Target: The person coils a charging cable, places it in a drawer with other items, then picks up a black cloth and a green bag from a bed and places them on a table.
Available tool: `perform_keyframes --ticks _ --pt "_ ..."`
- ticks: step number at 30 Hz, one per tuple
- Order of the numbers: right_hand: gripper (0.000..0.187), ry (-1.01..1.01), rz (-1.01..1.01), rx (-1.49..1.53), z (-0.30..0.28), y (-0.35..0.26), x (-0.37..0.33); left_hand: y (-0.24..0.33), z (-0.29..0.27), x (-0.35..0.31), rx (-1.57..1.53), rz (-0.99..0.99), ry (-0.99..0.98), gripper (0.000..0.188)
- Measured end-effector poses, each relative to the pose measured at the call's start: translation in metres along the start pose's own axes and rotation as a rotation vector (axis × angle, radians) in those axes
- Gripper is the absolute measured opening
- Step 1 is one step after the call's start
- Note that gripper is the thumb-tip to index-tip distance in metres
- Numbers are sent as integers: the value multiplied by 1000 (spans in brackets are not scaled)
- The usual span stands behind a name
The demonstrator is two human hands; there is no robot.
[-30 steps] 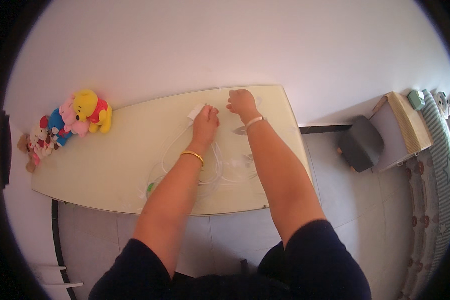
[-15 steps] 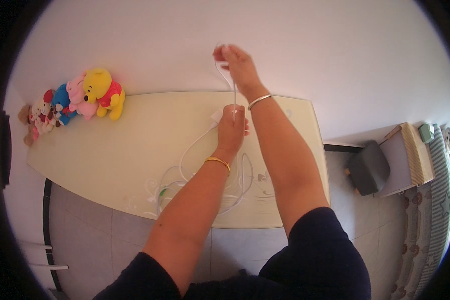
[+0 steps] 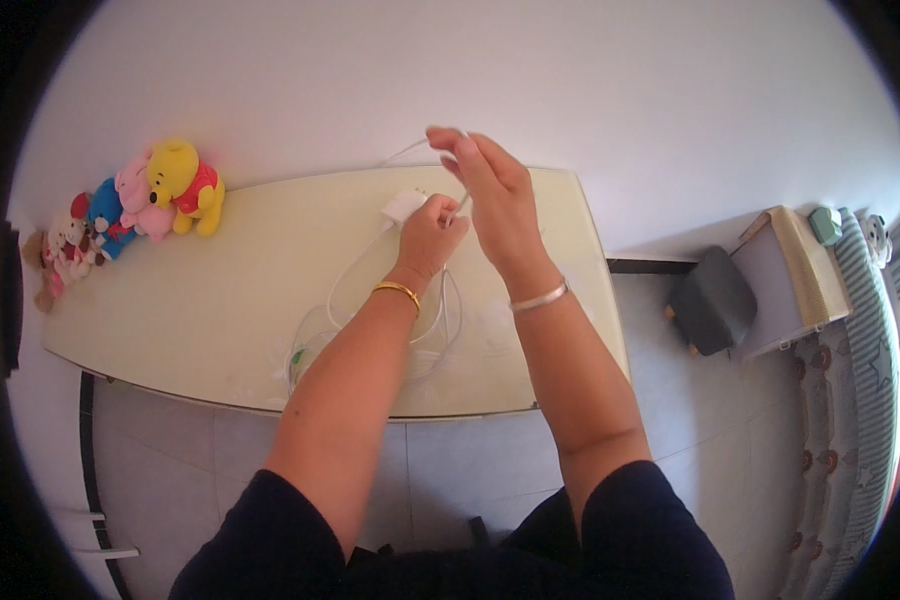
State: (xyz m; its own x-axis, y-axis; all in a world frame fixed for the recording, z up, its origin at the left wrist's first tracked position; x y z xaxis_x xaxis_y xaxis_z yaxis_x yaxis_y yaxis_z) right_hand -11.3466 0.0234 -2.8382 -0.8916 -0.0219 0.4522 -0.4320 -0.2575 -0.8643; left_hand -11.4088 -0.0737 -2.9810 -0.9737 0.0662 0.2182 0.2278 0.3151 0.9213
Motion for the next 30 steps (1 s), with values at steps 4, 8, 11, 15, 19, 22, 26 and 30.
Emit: perform_keyframes --ticks 4,8,11,15,19,22,26,30 --pt "27 24 -193 74 14 -69 16 41 -13 -23 118 51 -34 28" --pt "22 112 57 -5 -2 -55 -41 24 -15 -57 128 13 -70 24" --pt "17 79 9 -345 -9 -72 -116 28 -19 -71 79 90 -27 20" --pt "13 -25 -40 -791 -6 -100 -217 67 4 -118 213 122 -124 27" --pt "19 41 124 -839 -27 -131 -304 128 3 -201 343 133 -322 36" --pt "23 -76 423 -1034 -17 -162 -357 210 -48 -276 471 217 -281 43" --pt "19 -153 536 -653 78 -173 -425 239 -145 -386 232 91 -256 33" --pt "19 -754 396 -508 267 -129 -522 171 -233 -489 232 -14 -270 25"
Point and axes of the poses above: each hand's wrist, its own x-axis towards the middle knuckle, its own z-axis out of the palm, y = z × x, the point moved 10 cm from there along x, towards the middle knuckle, and after that the axes turned 1 degree about -y, right-handed, at the moved point
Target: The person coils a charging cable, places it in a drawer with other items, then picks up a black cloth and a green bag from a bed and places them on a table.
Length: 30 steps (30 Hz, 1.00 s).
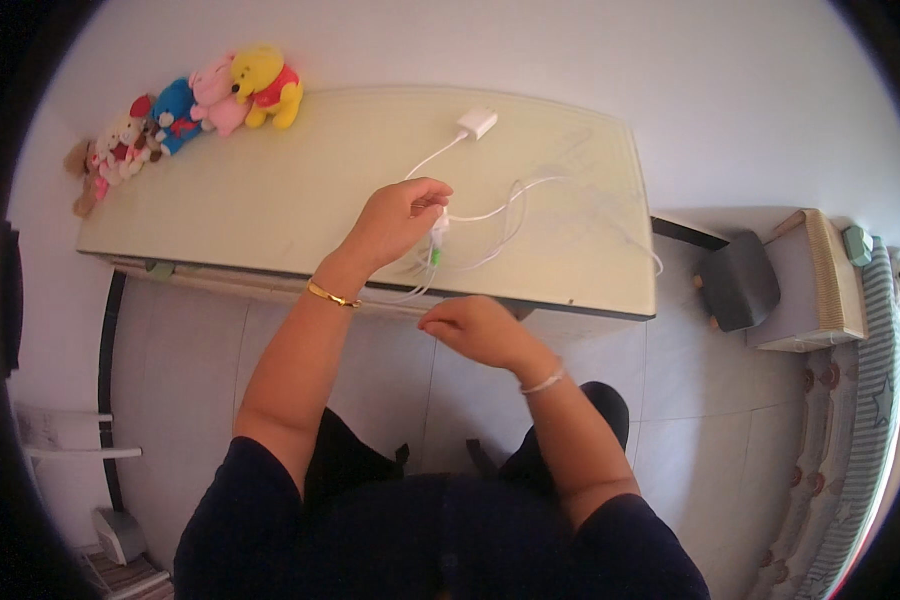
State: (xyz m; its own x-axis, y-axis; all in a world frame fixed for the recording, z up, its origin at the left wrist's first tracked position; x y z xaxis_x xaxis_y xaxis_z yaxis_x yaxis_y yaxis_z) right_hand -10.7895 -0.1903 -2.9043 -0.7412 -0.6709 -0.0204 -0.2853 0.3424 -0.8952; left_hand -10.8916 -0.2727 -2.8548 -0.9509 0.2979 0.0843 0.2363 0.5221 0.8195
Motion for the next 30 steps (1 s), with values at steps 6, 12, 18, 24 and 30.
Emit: perform_keyframes --ticks 6,12,18,24,30 --pt "22 166 121 -457 220 113 84 -128 -67 -85 -39 -3 130 22" --pt "29 66 243 -569 287 125 156 -176 -75 -88 129 -8 67 18" --pt "23 34 335 -641 264 179 190 -152 -64 -94 158 82 -34 16" --pt "24 158 264 -671 253 238 178 -349 51 -164 532 -86 -228 13" --pt "25 183 204 -719 258 256 174 -390 72 -158 807 34 151 12"
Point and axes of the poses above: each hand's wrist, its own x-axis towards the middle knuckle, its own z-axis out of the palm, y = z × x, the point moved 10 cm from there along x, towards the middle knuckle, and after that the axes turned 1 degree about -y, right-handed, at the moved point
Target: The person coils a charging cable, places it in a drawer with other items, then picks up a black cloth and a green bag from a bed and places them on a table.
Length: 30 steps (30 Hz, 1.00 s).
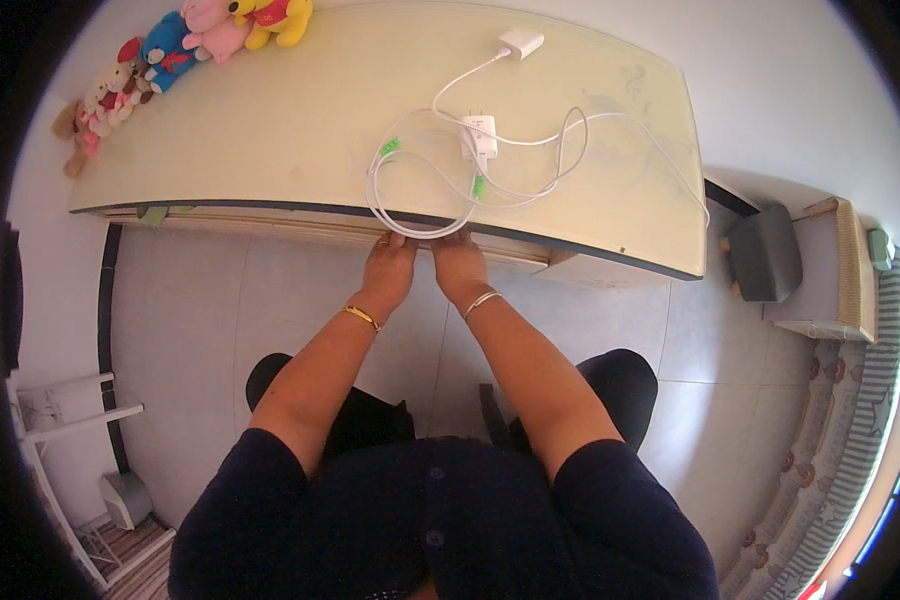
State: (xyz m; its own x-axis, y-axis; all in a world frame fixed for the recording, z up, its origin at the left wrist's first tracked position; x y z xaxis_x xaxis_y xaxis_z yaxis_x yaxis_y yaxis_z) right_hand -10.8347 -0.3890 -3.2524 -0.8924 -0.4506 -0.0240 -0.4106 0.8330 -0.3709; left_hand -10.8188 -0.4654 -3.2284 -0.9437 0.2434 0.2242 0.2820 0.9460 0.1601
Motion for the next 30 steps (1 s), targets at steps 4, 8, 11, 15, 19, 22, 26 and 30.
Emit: perform_keyframes --ticks 4,8,11,15,19,22,26,30 --pt "20 21 68 9 -20 21 -4 24 -17 19 28 -39 -142 12" --pt "13 25 -46 39 -51 9 -50 63 -43 11 29 -20 -299 12" --pt "13 19 -98 92 -84 -18 -97 90 -63 -25 53 50 -416 12" --pt "14 -76 -204 154 -112 -48 -159 130 -93 -66 104 149 -596 12" --pt "13 -347 -206 203 -165 -89 -191 155 -148 -113 49 111 -666 12" --pt "20 -356 -379 479 -301 -136 -165 161 -200 -123 45 85 -653 13" --pt "21 34 -44 859 -480 -95 -91 219 -346 -54 -520 253 -687 20" --pt "29 496 167 589 -528 -3 -72 192 -471 95 -750 -39 57 27"
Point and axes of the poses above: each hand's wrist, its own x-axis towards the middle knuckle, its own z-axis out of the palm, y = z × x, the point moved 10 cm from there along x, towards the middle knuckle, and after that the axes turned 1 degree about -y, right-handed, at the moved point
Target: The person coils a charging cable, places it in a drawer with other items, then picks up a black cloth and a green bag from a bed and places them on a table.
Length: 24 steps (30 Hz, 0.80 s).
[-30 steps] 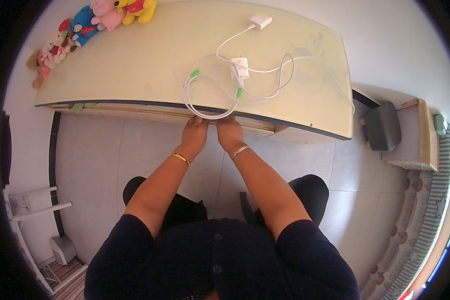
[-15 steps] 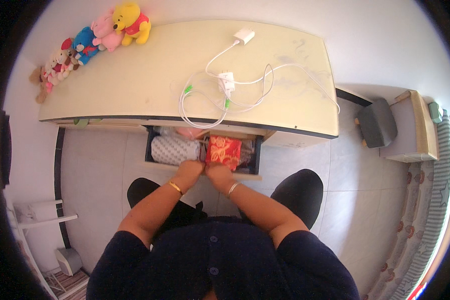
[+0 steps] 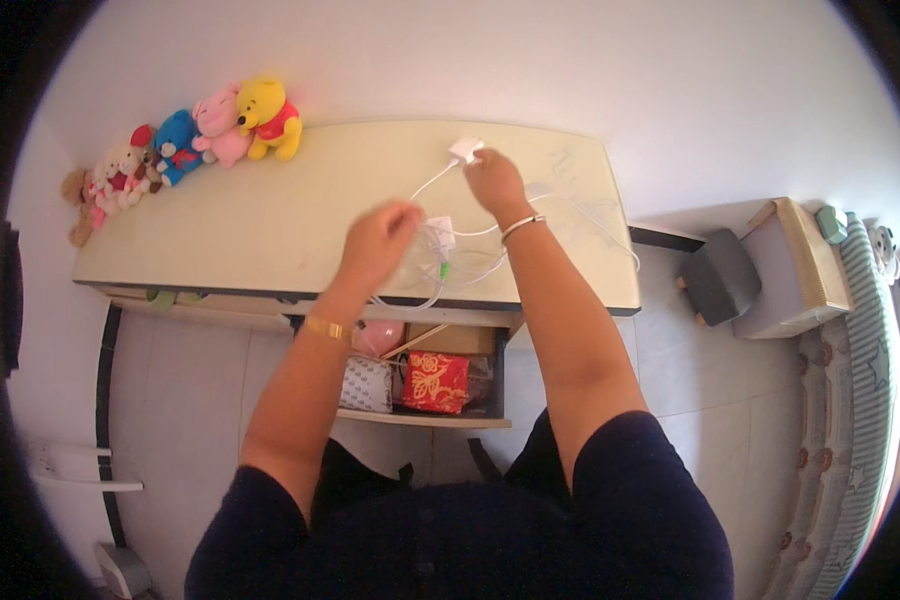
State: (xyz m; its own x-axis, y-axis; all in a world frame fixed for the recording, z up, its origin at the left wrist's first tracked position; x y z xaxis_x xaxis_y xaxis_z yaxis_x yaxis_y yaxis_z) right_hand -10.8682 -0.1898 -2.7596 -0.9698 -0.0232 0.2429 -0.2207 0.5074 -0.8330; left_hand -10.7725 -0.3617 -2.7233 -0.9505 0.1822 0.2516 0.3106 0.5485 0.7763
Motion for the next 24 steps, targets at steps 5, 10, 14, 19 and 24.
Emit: perform_keyframes --ticks 5,10,14,19,24 --pt "25 21 -166 163 -62 -29 -83 -23 61 126 469 -70 97 34" --pt "19 -105 -73 278 -175 21 -146 -32 150 223 684 -229 -74 33" --pt "18 -92 44 340 -260 72 -142 46 207 262 512 -213 -76 31" --pt "18 -93 126 417 -300 97 -140 85 272 219 586 -250 -128 28" --pt "20 -134 93 498 -299 111 -140 83 295 233 742 -244 -207 30"
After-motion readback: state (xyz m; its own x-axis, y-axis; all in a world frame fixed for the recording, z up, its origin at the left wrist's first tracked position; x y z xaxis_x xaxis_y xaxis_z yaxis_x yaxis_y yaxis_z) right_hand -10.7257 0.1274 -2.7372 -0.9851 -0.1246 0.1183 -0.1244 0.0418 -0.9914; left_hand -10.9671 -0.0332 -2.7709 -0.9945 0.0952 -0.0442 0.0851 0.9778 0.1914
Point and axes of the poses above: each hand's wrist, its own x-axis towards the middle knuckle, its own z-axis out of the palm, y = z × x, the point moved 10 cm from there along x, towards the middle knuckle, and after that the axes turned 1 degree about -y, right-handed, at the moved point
